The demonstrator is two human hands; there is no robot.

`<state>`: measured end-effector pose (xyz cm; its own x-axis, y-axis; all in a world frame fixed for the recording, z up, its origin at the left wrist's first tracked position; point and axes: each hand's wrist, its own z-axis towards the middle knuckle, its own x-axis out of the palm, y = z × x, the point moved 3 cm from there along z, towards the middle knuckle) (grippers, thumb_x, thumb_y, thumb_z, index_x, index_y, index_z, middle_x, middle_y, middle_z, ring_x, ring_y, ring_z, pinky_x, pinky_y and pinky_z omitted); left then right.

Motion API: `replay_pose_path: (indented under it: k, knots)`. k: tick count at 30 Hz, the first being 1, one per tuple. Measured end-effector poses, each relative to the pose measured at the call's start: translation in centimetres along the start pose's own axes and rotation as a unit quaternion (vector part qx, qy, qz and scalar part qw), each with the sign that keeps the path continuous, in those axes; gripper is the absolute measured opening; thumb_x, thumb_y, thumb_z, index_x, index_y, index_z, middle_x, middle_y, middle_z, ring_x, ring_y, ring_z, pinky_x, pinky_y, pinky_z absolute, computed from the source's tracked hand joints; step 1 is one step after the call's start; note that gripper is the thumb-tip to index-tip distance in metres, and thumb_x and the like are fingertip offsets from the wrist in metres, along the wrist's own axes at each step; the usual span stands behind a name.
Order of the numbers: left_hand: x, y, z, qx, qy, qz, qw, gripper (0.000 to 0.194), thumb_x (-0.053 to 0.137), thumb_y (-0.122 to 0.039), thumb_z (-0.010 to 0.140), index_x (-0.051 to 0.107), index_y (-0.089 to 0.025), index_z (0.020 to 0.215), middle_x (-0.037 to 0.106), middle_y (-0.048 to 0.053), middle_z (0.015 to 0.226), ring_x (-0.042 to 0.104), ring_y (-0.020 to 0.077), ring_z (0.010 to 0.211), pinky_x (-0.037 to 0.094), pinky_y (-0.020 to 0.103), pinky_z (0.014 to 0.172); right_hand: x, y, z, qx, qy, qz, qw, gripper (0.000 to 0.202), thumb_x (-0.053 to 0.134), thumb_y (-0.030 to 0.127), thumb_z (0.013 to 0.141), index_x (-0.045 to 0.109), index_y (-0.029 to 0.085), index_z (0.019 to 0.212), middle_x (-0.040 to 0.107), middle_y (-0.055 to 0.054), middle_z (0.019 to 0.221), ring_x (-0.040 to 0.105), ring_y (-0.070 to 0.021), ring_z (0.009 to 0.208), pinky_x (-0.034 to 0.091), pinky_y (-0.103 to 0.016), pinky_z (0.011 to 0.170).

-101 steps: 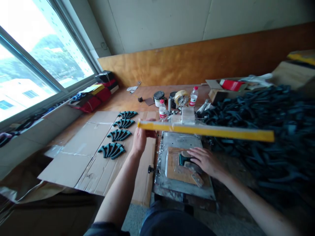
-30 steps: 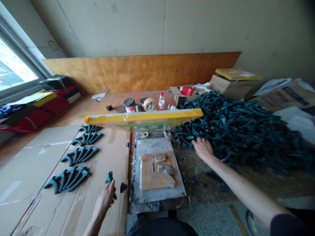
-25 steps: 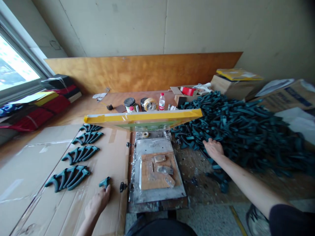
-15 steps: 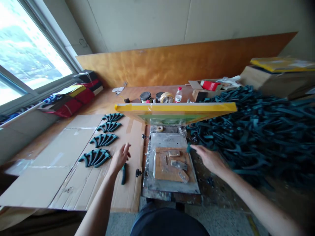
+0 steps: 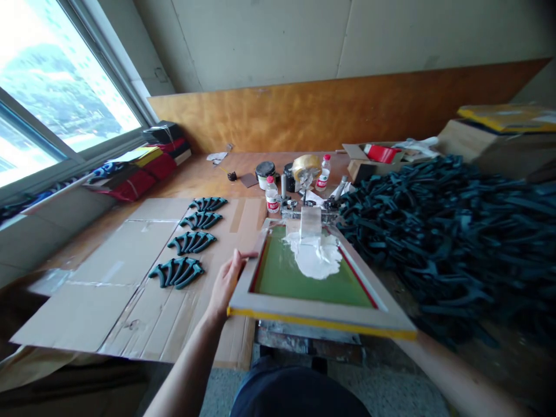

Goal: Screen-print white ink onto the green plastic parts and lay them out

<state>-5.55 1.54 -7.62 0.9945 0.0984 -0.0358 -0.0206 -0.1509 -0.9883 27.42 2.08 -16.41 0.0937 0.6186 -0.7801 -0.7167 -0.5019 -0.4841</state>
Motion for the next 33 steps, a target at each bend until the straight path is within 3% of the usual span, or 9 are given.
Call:
replay_pose_path:
  k: [3, 5, 8, 12, 17, 21, 27, 30, 33]
  knots:
    - [-0.5, 6.5, -1.7, -0.064, 0.015, 0.040, 0.997, 0.066, 0.056, -0.064, 0.077, 0.062, -0.015, 0.122, 0.064, 0.001, 0.074, 0.054, 0.0148, 0.065, 0.038, 0.022, 0.055, 0.1, -4.1, 0.2, 0.078, 0.009, 0.032, 0.996, 0.033, 0.040, 0.016, 0.090, 0.070, 0.018, 0.075, 0.067, -0.002, 0.067, 0.060, -0.0125, 0.054, 0.048, -0.019, 0.046]
    - [-0.3, 10.0, -1.7, -0.068, 0.017, 0.071, 0.995, 0.076, 0.058, -0.060, 0.077, 0.046, -0.017, 0.139, 0.054, -0.004, 0.063, 0.046, 0.0119, 0.056, 0.033, 0.021, 0.051, -0.1, -6.1, 2.2, 0.159, 0.017, 0.107, 0.981, 0.024, 0.049, 0.021, 0.089, 0.069, 0.014, 0.101, 0.068, -0.007, 0.090, 0.065, -0.0145, 0.074, 0.052, -0.020, 0.065]
    - [-0.1, 13.0, -0.9, -0.056, 0.009, 0.142, 0.988, 0.073, 0.054, -0.054, 0.081, 0.040, -0.017, 0.142, 0.043, -0.008, 0.057, 0.039, 0.0106, 0.052, 0.029, 0.021, 0.050, -0.3, -5.9, 7.4, 0.219, 0.046, 0.244, 0.944, 0.054, 0.066, 0.026, 0.080, 0.050, 0.015, 0.131, 0.055, -0.015, 0.125, 0.053, -0.0256, 0.115, 0.046, -0.034, 0.095]
    - [-0.1, 13.1, -0.4, -0.054, 0.005, 0.182, 0.982, 0.064, 0.054, -0.050, 0.081, 0.049, -0.018, 0.136, 0.044, -0.007, 0.057, 0.041, 0.0118, 0.054, 0.031, 0.022, 0.053, -0.3, -1.4, 11.7, 0.151, 0.155, 0.299, 0.929, 0.030, 0.064, 0.016, 0.080, 0.058, 0.017, 0.110, 0.062, -0.010, 0.107, 0.055, -0.0231, 0.103, 0.046, -0.031, 0.086]
    - [0.0, 12.4, -0.7, -0.091, -0.009, 0.167, 0.982, 0.062, 0.058, -0.050, 0.076, 0.056, -0.018, 0.129, 0.049, -0.006, 0.058, 0.045, 0.0131, 0.054, 0.034, 0.023, 0.054, -1.2, 2.3, 7.5, 0.023, 0.142, 0.316, 0.938, 0.021, 0.044, 0.003, 0.083, 0.060, 0.017, 0.082, 0.062, -0.007, 0.082, 0.055, -0.0192, 0.082, 0.042, -0.029, 0.072]
    - [0.1, 12.5, -0.7, -0.087, -0.009, 0.155, 0.984, 0.059, 0.058, -0.050, 0.077, 0.059, -0.018, 0.126, 0.051, -0.005, 0.058, 0.046, 0.0133, 0.055, 0.034, 0.022, 0.054, -2.7, 1.9, 5.1, -0.119, 0.112, 0.361, 0.918, 0.023, 0.043, 0.006, 0.086, 0.061, 0.018, 0.081, 0.062, -0.005, 0.080, 0.053, -0.0186, 0.079, 0.040, -0.029, 0.070]
    - [0.0, 12.8, -0.8, -0.087, -0.007, 0.133, 0.987, 0.062, 0.059, -0.052, 0.076, 0.057, -0.017, 0.128, 0.049, -0.005, 0.058, 0.045, 0.0123, 0.054, 0.034, 0.022, 0.051, -2.4, 1.7, 5.8, -0.021, 0.073, 0.371, 0.925, 0.023, 0.044, 0.009, 0.086, 0.065, 0.018, 0.085, 0.064, -0.007, 0.081, 0.055, -0.0202, 0.083, 0.043, -0.032, 0.073]
    - [0.0, 12.9, -0.9, -0.087, -0.012, 0.118, 0.989, 0.064, 0.059, -0.054, 0.075, 0.057, -0.017, 0.127, 0.049, -0.005, 0.057, 0.044, 0.0110, 0.052, 0.033, 0.021, 0.049, -2.7, 3.1, 4.0, -0.038, 0.021, 0.379, 0.924, 0.031, 0.038, 0.008, 0.088, 0.067, 0.017, 0.094, 0.065, -0.009, 0.086, 0.057, -0.0201, 0.084, 0.046, -0.033, 0.075]
    - [0.0, 12.9, -0.8, -0.094, 0.000, 0.108, 0.990, 0.067, 0.059, -0.056, 0.076, 0.055, -0.016, 0.128, 0.047, -0.007, 0.057, 0.041, 0.0096, 0.050, 0.030, 0.020, 0.047, -2.8, 2.5, 4.2, -0.037, 0.054, 0.413, 0.908, 0.024, 0.044, 0.013, 0.089, 0.066, 0.019, 0.099, 0.064, -0.007, 0.086, 0.057, -0.0193, 0.084, 0.047, -0.032, 0.077]
